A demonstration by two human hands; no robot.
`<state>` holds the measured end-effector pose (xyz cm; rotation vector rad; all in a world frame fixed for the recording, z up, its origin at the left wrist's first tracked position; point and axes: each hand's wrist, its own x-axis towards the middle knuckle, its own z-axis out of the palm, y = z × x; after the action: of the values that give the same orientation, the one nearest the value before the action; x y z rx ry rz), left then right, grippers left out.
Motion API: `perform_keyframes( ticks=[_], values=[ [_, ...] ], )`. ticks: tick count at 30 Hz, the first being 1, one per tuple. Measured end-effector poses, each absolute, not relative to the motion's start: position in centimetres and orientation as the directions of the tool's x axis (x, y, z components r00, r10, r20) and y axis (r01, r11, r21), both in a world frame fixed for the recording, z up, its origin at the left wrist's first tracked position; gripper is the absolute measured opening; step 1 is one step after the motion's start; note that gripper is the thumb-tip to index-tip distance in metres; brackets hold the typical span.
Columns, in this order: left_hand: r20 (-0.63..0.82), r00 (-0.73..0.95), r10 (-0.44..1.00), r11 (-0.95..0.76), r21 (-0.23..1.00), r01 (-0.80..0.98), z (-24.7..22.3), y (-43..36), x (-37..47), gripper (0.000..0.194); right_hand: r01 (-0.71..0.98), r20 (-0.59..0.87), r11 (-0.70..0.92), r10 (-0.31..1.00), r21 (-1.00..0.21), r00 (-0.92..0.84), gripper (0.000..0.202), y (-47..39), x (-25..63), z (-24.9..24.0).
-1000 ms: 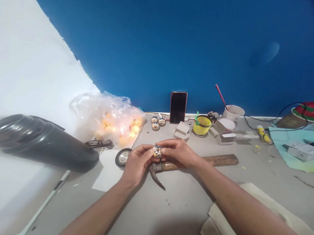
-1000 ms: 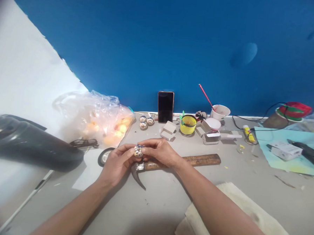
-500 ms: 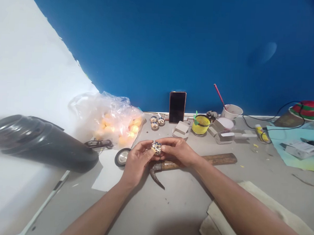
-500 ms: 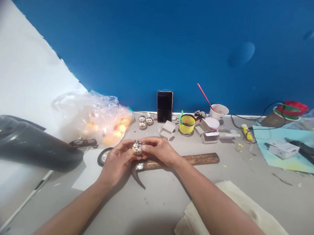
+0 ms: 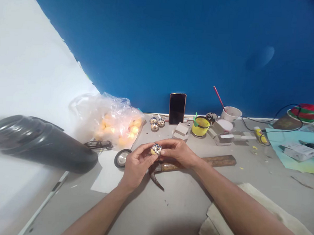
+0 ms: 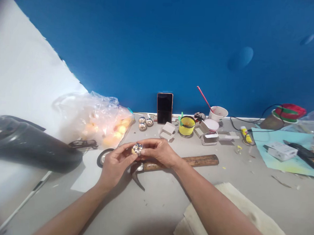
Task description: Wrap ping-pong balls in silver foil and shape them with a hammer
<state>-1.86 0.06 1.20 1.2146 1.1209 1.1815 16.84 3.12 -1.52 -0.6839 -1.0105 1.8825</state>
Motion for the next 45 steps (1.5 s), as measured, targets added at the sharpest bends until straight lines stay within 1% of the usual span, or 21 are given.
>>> perform_keyframes(
  ticks=[3, 8, 14, 20, 27, 32, 34, 36, 40, 43, 45],
  values=[
    [0.023, 0.069, 0.997, -0.021, 0.999, -0.025, 1.2, 0.0, -1.8, 0.037, -0.424, -0.058, -0.277, 0.886, -0.862, -0.461, 0.046, 3.0, 16.8, -1.4],
    [0.045, 0.055, 0.997, -0.045, 0.999, 0.008, 1.0, 0.0, -1.8, 0.036, -0.461, -0.032, -0.267, 0.889, -0.846, -0.457, 0.045, 2.8, 16.6, -1.2],
    [0.072, 0.044, 0.996, -0.075, 0.994, 0.077, 0.8, 0.0, -1.9, 0.034, -0.438, -0.058, -0.261, 0.903, -0.860, -0.425, 0.042, 2.8, 16.5, -1.1],
    [0.113, 0.046, 0.993, -0.117, 0.988, 0.098, 0.9, 0.0, -1.8, 0.033, -0.435, -0.056, -0.246, 0.913, -0.866, -0.404, 0.043, 2.7, 16.4, -1.1],
    [0.200, 0.059, 0.978, -0.206, 0.969, 0.134, 0.5, 0.1, -2.1, 0.031, -0.400, -0.020, -0.181, 0.927, -0.898, -0.375, 0.043, 2.7, 16.3, -1.2],
    [0.218, 0.084, 0.972, -0.228, 0.963, 0.146, 0.0, 0.4, -2.4, 0.032, -0.424, -0.021, -0.197, 0.923, -0.884, -0.384, 0.040, 2.5, 16.2, -0.7],
    [0.214, 0.095, 0.972, -0.226, 0.964, 0.141, -0.1, 0.5, -2.5, 0.033, -0.438, -0.008, -0.190, 0.923, -0.878, -0.385, 0.039, 2.4, 16.1, -0.6],
    [0.199, 0.104, 0.974, -0.212, 0.969, 0.127, -0.1, 0.7, -2.7, 0.033, -0.428, 0.018, -0.147, 0.933, -0.891, -0.359, 0.039, 2.4, 16.0, -0.7],
    [0.104, 0.103, 0.989, -0.113, 0.990, 0.080, 0.2, 0.8, -2.9, 0.038, -0.359, 0.027, -0.083, 0.957, -0.930, -0.290, 0.047, 2.4, 15.8, -1.0],
    [0.006, 0.128, 0.992, -0.010, 1.000, 0.029, 0.4, 0.9, -2.9, 0.041, -0.279, 0.089, 0.008, 0.956, -0.960, -0.278, 0.036, 2.3, 15.8, -0.9],
    [-0.035, 0.144, 0.989, 0.036, 0.999, -0.006, 0.3, 1.0, -2.9, 0.042, -0.248, 0.127, 0.055, 0.951, -0.967, -0.283, 0.030, 2.2, 15.9, -0.8]
  ],
)
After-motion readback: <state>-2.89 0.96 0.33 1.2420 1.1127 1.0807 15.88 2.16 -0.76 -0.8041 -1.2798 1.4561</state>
